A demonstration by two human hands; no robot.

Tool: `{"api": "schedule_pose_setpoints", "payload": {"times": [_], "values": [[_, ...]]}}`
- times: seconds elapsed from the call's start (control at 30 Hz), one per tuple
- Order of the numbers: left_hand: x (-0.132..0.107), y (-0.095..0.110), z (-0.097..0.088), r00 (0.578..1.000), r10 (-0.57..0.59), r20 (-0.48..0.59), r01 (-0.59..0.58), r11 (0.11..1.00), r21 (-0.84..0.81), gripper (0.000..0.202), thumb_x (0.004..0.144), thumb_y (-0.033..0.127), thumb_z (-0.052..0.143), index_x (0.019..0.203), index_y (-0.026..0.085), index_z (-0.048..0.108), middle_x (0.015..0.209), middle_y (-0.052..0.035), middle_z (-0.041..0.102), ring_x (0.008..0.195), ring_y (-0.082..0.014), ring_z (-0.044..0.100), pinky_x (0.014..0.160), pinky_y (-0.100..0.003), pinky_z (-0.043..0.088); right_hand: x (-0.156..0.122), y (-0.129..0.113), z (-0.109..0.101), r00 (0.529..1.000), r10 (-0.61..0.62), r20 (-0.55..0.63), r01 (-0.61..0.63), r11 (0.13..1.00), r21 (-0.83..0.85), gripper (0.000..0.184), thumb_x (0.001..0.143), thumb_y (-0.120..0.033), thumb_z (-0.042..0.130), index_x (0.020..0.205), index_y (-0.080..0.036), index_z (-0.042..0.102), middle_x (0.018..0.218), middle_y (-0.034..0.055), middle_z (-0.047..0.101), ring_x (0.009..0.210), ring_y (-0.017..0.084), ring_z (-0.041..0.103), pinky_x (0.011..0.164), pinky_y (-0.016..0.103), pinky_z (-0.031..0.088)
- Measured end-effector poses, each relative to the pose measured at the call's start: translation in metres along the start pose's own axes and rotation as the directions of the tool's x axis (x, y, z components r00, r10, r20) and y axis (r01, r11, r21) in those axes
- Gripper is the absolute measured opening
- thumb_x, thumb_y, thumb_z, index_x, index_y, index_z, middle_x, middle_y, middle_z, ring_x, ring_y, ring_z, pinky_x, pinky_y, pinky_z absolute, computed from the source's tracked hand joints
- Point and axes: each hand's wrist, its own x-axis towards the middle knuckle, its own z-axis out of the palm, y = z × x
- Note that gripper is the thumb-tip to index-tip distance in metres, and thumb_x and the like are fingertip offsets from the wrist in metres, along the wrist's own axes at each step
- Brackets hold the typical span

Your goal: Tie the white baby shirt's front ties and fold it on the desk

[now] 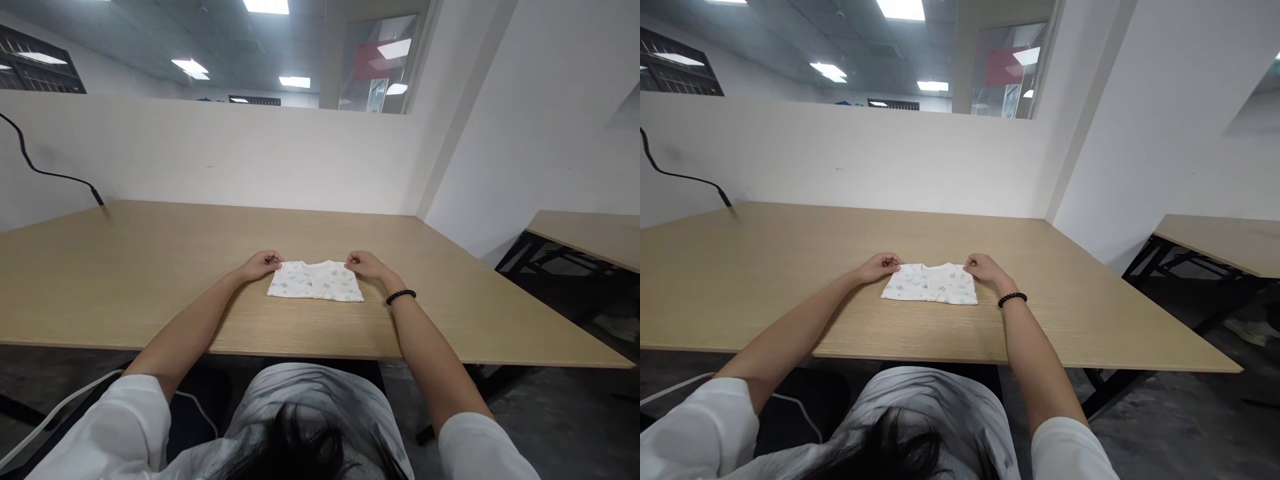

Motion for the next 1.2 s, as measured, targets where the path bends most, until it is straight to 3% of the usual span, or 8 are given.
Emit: {"api": "schedule_pose_setpoints", "payload": {"times": [0.33,0.53,0.57,0.63,0.7,0.8,0.97,1.2], "values": [[0.002,0.000,0.005,1.000,-0.010,-0.021,0.010,1.000,0.013,0.042,0.070,0.051,0.072,0.089,0.014,0.066,0.080,-0.0048,0.066,0.076,-0.0171,0.056,0.070,-0.028,0.044,0.004,0.004,0.012,0.997,0.049,-0.056,-0.053,0.997,-0.063,0.017,0.079,-0.023,0.060,0.091,-0.014,0.067,0.085,0.0072,0.070,0.071,0.016,0.059,0.062,0.023,0.042],[-0.007,0.022,-0.008,0.984,-0.108,-0.141,0.126,0.984,0.128,0.036,0.071,0.050,0.073,0.072,0.016,0.063,0.064,-0.0019,0.061,0.059,-0.0139,0.050,0.055,-0.026,0.036,-0.005,-0.003,-0.002,0.980,0.099,-0.175,-0.131,0.975,-0.178,0.020,0.077,-0.033,0.067,0.087,-0.015,0.065,0.088,0.0082,0.070,0.074,0.017,0.059,0.062,0.025,0.040],[-0.010,0.027,-0.013,0.983,-0.156,-0.093,0.169,0.975,0.142,0.039,0.073,0.053,0.072,0.067,0.016,0.062,0.058,-0.0013,0.058,0.054,-0.0129,0.047,0.051,-0.026,0.033,-0.008,-0.004,-0.008,0.981,0.138,-0.137,-0.161,0.972,-0.174,0.023,0.078,-0.038,0.068,0.079,-0.016,0.064,0.082,0.0079,0.069,0.070,0.017,0.058,0.060,0.025,0.039],[-0.014,0.036,-0.020,0.954,-0.270,0.133,0.246,0.954,0.168,0.046,0.074,0.059,0.070,0.059,0.016,0.062,0.051,-0.0018,0.055,0.047,-0.0115,0.044,0.046,-0.026,0.028,-0.013,-0.003,-0.018,0.970,0.229,0.076,-0.218,0.967,-0.128,0.037,0.078,-0.050,0.069,0.064,-0.016,0.060,0.067,0.0070,0.064,0.060,0.016,0.054,0.056,0.027,0.039],[-0.017,0.042,-0.025,0.869,-0.341,0.357,0.288,0.938,0.194,0.048,0.070,0.061,0.073,0.057,0.016,0.065,0.053,-0.0043,0.060,0.045,-0.0111,0.045,0.044,-0.026,0.025,-0.018,-0.001,-0.025,0.889,0.291,0.354,-0.284,0.956,-0.073,0.046,0.073,-0.058,0.073,0.058,-0.016,0.060,0.060,0.0061,0.062,0.053,0.014,0.051,0.054,0.028,0.041],[-0.019,0.045,-0.025,0.810,-0.354,0.468,0.289,0.935,0.207,0.044,0.064,0.059,0.080,0.059,0.016,0.071,0.061,-0.0076,0.068,0.047,-0.0118,0.051,0.043,-0.025,0.025,-0.021,-0.001,-0.026,0.765,0.309,0.566,-0.351,0.936,-0.036,0.051,0.060,-0.062,0.082,0.059,-0.014,0.065,0.059,0.0060,0.063,0.051,0.013,0.052,0.053,0.028,0.044],[-0.018,0.044,-0.022,0.789,-0.352,0.503,0.285,0.936,0.207,0.039,0.060,0.055,0.084,0.061,0.018,0.074,0.063,-0.0075,0.071,0.048,-0.0129,0.055,0.042,-0.024,0.025,-0.020,-0.003,-0.022,0.727,0.257,0.637,-0.336,0.942,0.003,0.052,0.056,-0.062,0.083,0.060,-0.012,0.068,0.060,0.0058,0.066,0.049,0.010,0.052,0.050,0.025,0.044],[-0.020,0.046,-0.018,0.725,-0.441,0.529,0.361,0.897,0.254,0.042,0.054,0.055,0.087,0.055,0.016,0.071,0.056,-0.0082,0.068,0.043,-0.0128,0.051,0.040,-0.024,0.026,-0.023,-0.008,-0.023,0.721,0.250,0.646,-0.334,0.943,0.009,0.047,0.052,-0.055,0.087,0.058,-0.013,0.068,0.057,0.0038,0.065,0.051,0.010,0.054,0.049,0.022,0.044]]}}
